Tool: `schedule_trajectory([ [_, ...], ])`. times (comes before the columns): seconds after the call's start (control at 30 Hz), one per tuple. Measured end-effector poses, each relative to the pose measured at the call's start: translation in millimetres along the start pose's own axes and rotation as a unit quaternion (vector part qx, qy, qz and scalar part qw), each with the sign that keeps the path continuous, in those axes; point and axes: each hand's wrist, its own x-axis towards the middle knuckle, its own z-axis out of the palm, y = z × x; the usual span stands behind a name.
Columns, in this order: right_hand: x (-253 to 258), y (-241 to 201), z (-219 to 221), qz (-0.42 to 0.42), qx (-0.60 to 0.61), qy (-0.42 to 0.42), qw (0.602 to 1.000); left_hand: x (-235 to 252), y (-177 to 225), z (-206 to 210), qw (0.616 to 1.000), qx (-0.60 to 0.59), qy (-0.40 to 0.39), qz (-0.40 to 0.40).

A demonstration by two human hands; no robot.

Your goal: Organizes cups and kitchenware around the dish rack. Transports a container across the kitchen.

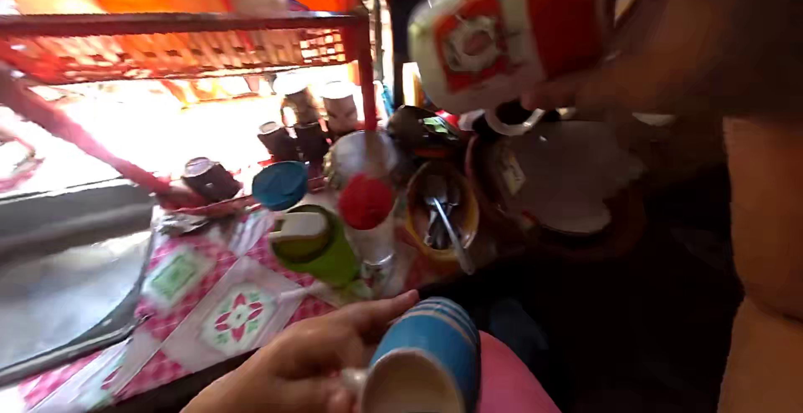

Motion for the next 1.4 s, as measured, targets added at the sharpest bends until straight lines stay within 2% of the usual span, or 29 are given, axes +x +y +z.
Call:
schedule_trajectory([
  [0.07,-67.0,19.7,-27.9,0.048,-0.05,-0.033,0.997,31.5,-28.7,4.8,0.998,-0.028,0.0,-0.055],
  [0.13,-132.3,32.1,-44.8,0.114,-0.082,-0.062,0.988,66.2,-62.4,10.0,0.989,-0.109,0.035,-0.092],
  [0.23,-214.9,37.2,-57.4,0.292,-0.066,-0.124,0.946,120.5,-109.5,12.1,0.96,-0.226,0.096,-0.134],
  [0.37,-270.9,43.7,-42.6,0.482,0.047,-0.223,0.846,190.8,-144.3,21.9,0.942,-0.259,0.117,-0.181],
  [0.47,-291.6,52.6,-22.4,0.537,0.123,-0.237,0.8,220.7,-171.2,20.8,0.942,-0.233,0.158,-0.182],
  [0.53,-307.4,56.4,-13.1,0.555,0.192,-0.192,0.786,223.7,-177.9,11.4,0.927,-0.243,0.226,-0.173],
  [0.63,-335.9,68.4,11.4,0.553,0.262,-0.129,0.78,219.6,-179.1,-12.5,0.884,-0.321,0.312,-0.137],
  [0.77,-337.4,99.5,56.7,0.514,0.148,-0.212,0.818,219.9,-176.0,-21.5,0.852,-0.38,0.346,-0.099],
  [0.83,-332.0,112.2,77.9,0.461,0.109,-0.204,0.857,222.4,-177.7,-21.0,0.847,-0.39,0.345,-0.103],
  [0.87,-322.6,113.3,84.2,0.455,0.108,-0.218,0.857,222.6,-178.3,-20.3,0.846,-0.392,0.345,-0.107],
  [0.97,-294.1,103.9,103.2,0.5,0.083,-0.27,0.819,222.0,-177.0,-18.1,0.837,-0.399,0.357,-0.113],
  [1.07,-291.6,93.5,124.3,0.531,0.071,-0.238,0.81,216.4,-177.5,-21.5,0.843,-0.401,0.347,-0.093],
  [1.13,-292.4,84.7,119.5,0.564,0.118,-0.204,0.792,211.0,-176.9,-24.7,0.851,-0.396,0.336,-0.082],
  [1.17,-293.3,78.9,112.2,0.596,0.165,-0.162,0.769,208.4,-175.8,-25.2,0.854,-0.387,0.338,-0.081],
  [1.2,-299.2,74.7,109.4,0.635,0.224,-0.079,0.735,206.2,-174.2,-25.4,0.858,-0.37,0.346,-0.081],
  [1.23,-308.3,72.7,112.8,0.673,0.295,0.044,0.677,203.9,-173.5,-26.0,0.864,-0.352,0.351,-0.079],
  [1.27,-316.4,72.4,118.6,0.701,0.358,0.168,0.593,201.7,-173.4,-27.0,0.872,-0.337,0.349,-0.07],
  [1.3,-321.7,72.6,123.5,0.715,0.417,0.269,0.493,199.6,-173.3,-27.7,0.881,-0.316,0.348,-0.06],
  [1.33,-325.3,73.4,127.9,0.719,0.46,0.326,0.406,198.1,-172.8,-27.5,0.887,-0.297,0.349,-0.052],
  [1.37,-329.1,74.5,132.1,0.714,0.493,0.351,0.353,196.6,-172.2,-26.8,0.893,-0.281,0.35,-0.046],
  [1.4,-333.3,76.7,136.2,0.702,0.519,0.363,0.327,195.8,-171.5,-26.2,0.897,-0.27,0.348,-0.04],
])
